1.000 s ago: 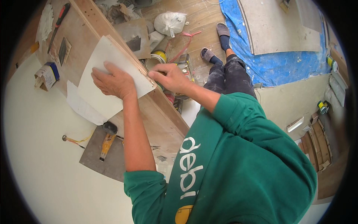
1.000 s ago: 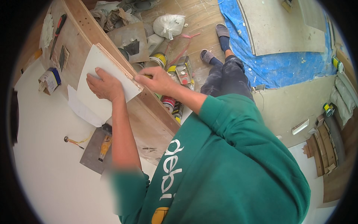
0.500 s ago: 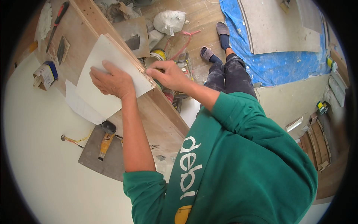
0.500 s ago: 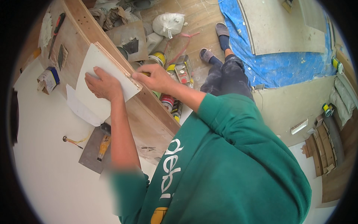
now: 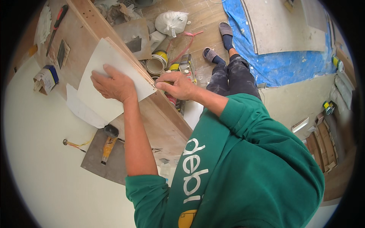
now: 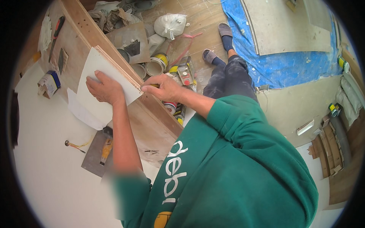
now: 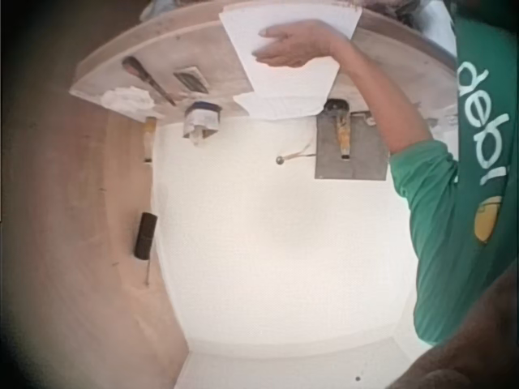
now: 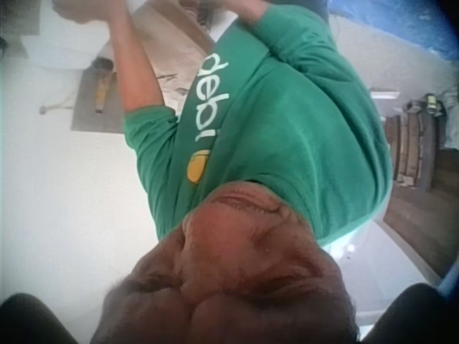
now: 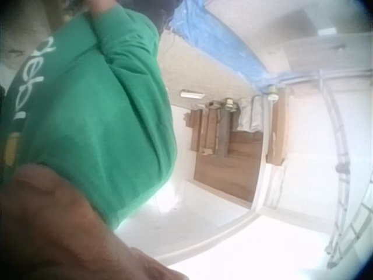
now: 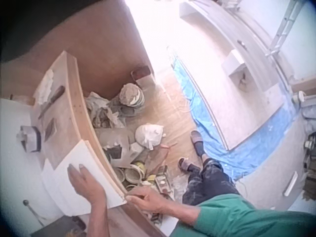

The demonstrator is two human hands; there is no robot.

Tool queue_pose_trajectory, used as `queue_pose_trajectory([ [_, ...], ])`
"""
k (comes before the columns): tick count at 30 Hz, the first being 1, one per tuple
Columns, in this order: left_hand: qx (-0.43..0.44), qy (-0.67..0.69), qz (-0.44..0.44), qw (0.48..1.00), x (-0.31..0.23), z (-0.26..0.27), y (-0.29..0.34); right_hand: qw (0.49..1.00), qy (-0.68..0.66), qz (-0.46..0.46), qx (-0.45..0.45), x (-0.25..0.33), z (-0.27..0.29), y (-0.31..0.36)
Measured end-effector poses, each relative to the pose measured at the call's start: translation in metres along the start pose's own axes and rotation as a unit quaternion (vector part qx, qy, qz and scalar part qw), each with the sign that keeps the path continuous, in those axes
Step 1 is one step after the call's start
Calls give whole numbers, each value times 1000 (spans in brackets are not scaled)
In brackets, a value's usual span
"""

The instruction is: The person scores and snaps a white laminate panel, then uses a hammer to tap a larger white panel into place on a wooden cabinet frame. The person also handles a utility knife and a hammer during the process.

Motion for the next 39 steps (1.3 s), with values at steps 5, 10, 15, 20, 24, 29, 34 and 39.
queue_pose_trajectory([
  [5,-4,3,-3,1000,1,1,1,999,18,-1,-44,4,6,-17],
  [10,-5,10,-2,1000,0,0,0,999,-23,6,-47,14,-11,-35],
  [15,-4,1,-5,1000,-1,2,1,1000,0,-10,-1,-2,-6,-7],
  [20,-6,-1,-6,1000,3,1,2,1000,-9,-2,-28,0,-1,-1],
  [24,-4,3,-2,1000,2,-1,0,999,-22,-20,-34,9,-13,-32],
  [29,-4,0,-4,1000,1,-1,1,1000,5,11,11,5,-7,-11],
  [34,-7,4,-6,1000,3,0,2,997,36,-66,15,-3,6,17],
  [39,-7,5,-7,1000,3,-2,1,985,66,46,-155,47,5,1],
])
Point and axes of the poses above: each hand's wrist, its own y-axis away from the middle knuckle, its own z-axis out of the back of the hand, x = y × z, the point moved 6 cm from there along -y, towards the middle knuckle, and after that the axes turned 12 degrees about -x, right-handed, at the moved point
